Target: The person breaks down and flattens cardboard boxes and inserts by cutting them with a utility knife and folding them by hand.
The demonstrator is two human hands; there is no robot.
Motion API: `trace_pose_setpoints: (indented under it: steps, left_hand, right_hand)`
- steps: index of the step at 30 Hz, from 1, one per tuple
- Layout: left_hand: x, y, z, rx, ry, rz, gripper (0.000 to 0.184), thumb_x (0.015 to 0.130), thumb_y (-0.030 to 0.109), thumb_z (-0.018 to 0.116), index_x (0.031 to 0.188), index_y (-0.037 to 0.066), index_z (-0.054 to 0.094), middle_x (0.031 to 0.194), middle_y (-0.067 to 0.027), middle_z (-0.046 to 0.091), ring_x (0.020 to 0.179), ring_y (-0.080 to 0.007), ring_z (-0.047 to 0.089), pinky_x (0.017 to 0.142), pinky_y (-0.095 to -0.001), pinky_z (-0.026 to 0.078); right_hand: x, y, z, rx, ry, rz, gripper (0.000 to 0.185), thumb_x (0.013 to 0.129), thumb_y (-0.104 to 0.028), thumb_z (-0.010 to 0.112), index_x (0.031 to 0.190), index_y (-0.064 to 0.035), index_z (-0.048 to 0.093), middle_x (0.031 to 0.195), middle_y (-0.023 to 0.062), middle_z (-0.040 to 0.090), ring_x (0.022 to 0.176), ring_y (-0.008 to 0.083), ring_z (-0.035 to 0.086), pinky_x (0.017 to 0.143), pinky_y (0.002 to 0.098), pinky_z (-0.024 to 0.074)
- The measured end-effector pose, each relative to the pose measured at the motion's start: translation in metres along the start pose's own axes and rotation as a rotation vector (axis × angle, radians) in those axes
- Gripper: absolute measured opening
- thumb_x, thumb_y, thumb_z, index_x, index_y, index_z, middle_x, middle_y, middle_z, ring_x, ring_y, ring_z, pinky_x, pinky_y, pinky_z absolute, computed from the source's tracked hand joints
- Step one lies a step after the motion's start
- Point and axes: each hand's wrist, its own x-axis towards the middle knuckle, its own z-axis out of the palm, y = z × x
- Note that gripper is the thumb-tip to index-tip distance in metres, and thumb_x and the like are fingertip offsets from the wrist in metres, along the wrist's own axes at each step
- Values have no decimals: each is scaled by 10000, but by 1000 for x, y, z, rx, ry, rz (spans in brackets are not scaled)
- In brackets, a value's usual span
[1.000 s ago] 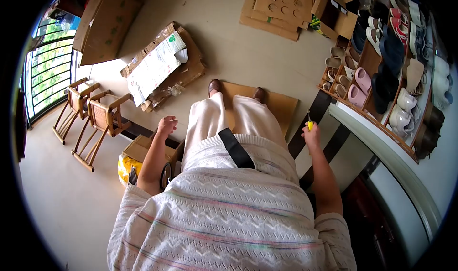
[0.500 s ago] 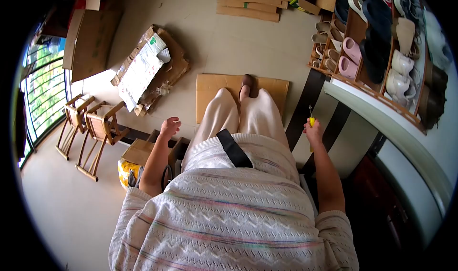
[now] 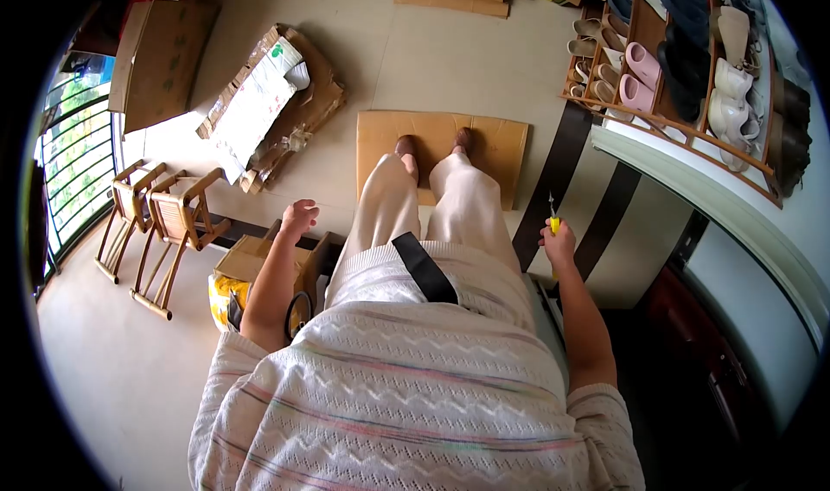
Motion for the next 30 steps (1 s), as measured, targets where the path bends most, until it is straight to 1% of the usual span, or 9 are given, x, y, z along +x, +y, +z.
trace_pose_setpoints:
  steps: [4,7,10,13,17,18,20,23,30]
  left_hand:
    - [-15,-4,20,-57,10,-28,363,743,203,637,1075,60,600,745,-89,644,606,-150,607,627,-283,501]
    - [-32,1,44,-62,12,-32,361,777,184,609,1106,42,566,788,-69,630,629,-128,592,518,-261,474]
    - [-39,-10,84,-145,11,-89,383,744,206,637,1100,72,592,740,-77,640,597,-140,595,583,-275,498]
    - [-53,-4,122,-151,11,-69,384,747,216,633,1100,72,591,743,-73,640,610,-136,599,570,-270,498]
    - [-59,-14,171,-162,-21,-40,385,757,228,618,1106,67,587,729,-73,639,633,-128,603,623,-269,495]
    - [-64,-11,179,-175,-15,-47,384,756,227,618,1105,68,587,726,-71,640,636,-127,604,630,-269,494]
    - [-77,-9,188,-193,-1,-63,384,755,225,617,1104,68,589,722,-68,641,642,-124,606,644,-269,492]
    - [-78,-21,199,-183,-1,-88,378,755,227,615,1100,74,593,717,-64,642,642,-134,612,638,-275,492]
    - [-76,-25,196,-189,-8,-52,388,742,250,618,1093,85,598,693,-68,639,609,-144,607,620,-279,492]
  right_hand:
    - [7,2,-14,-54,-36,4,172,846,-111,500,1004,-44,517,731,54,609,534,135,598,413,252,428]
    - [28,16,-31,-92,-57,-88,175,847,-112,503,1009,-45,510,751,46,610,537,125,589,418,248,425]
    - [43,22,-54,-77,-36,-71,170,847,-112,502,1004,-49,507,761,37,610,537,114,579,419,248,420]
    - [47,30,-83,-122,-29,-29,153,851,-97,479,998,-68,511,755,26,609,524,106,567,415,250,417]
    - [64,56,-109,-181,-39,39,149,855,-89,465,996,-81,512,754,20,608,523,105,567,415,251,419]
    - [67,58,-114,-184,-39,16,149,853,-88,466,995,-80,512,752,19,607,525,104,568,415,250,418]
    - [70,63,-121,-184,-43,-26,151,850,-85,467,994,-79,511,748,16,605,528,103,570,414,248,416]
    - [69,49,-120,-177,-38,-8,157,845,-82,469,996,-75,511,742,14,601,532,103,571,413,247,415]
    - [52,46,-104,-203,-57,-41,168,835,-71,473,998,-73,513,739,22,597,511,100,561,401,242,404]
